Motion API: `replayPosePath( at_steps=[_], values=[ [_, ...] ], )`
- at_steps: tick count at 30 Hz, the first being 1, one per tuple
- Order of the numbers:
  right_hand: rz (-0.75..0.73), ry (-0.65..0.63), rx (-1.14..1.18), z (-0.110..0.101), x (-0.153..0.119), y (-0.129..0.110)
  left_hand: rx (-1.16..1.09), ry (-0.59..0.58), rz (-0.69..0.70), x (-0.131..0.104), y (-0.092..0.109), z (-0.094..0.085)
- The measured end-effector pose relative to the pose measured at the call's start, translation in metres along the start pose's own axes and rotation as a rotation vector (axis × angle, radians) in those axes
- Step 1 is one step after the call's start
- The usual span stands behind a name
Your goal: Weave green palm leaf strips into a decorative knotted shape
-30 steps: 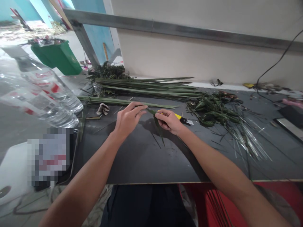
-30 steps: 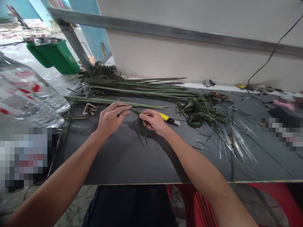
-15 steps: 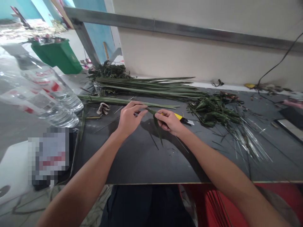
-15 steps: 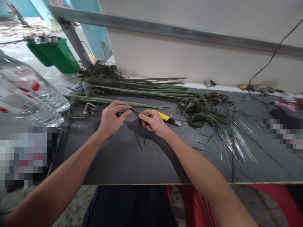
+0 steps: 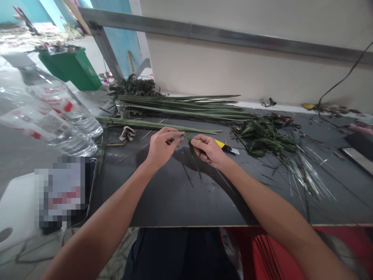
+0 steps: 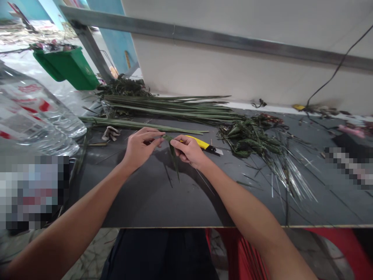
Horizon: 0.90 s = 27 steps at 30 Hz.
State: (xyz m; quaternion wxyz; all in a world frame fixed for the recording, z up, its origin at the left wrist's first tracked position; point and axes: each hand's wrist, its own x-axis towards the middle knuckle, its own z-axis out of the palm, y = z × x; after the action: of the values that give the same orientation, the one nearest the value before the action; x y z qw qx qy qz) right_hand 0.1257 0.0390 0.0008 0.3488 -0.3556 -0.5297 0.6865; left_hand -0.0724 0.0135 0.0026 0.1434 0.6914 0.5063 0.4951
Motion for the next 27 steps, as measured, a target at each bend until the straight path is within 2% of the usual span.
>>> replayPosePath(
  at_steps=[5, 9, 14, 18, 21, 24, 27],
  values=[
    [-0.016, -0.008, 0.017, 0.000, 0.001, 0.000, -0.028, 0.000, -0.076, -0.003, 0.002, 0.003],
    [-0.033, -0.007, 0.045, 0.000, 0.002, 0.002, -0.175, 0.027, -0.177, -0.001, 0.003, 0.003],
    [-0.037, -0.004, 0.049, -0.001, 0.003, 0.003, -0.468, -0.128, -0.367, 0.002, 0.009, -0.002],
    [-0.052, -0.016, 0.014, -0.001, 0.003, 0.007, -0.778, -0.310, -0.630, 0.003, 0.017, -0.007],
    [-0.080, -0.025, -0.035, 0.000, 0.003, 0.010, -0.875, -0.339, -0.793, 0.003, 0.021, -0.007],
    [-0.110, -0.019, -0.081, 0.001, 0.004, 0.012, -0.827, -0.292, -0.785, 0.003, 0.019, -0.003],
    [-0.122, 0.001, -0.088, 0.001, 0.004, 0.012, -0.600, -0.182, -0.641, 0.001, 0.016, 0.002]
  ],
)
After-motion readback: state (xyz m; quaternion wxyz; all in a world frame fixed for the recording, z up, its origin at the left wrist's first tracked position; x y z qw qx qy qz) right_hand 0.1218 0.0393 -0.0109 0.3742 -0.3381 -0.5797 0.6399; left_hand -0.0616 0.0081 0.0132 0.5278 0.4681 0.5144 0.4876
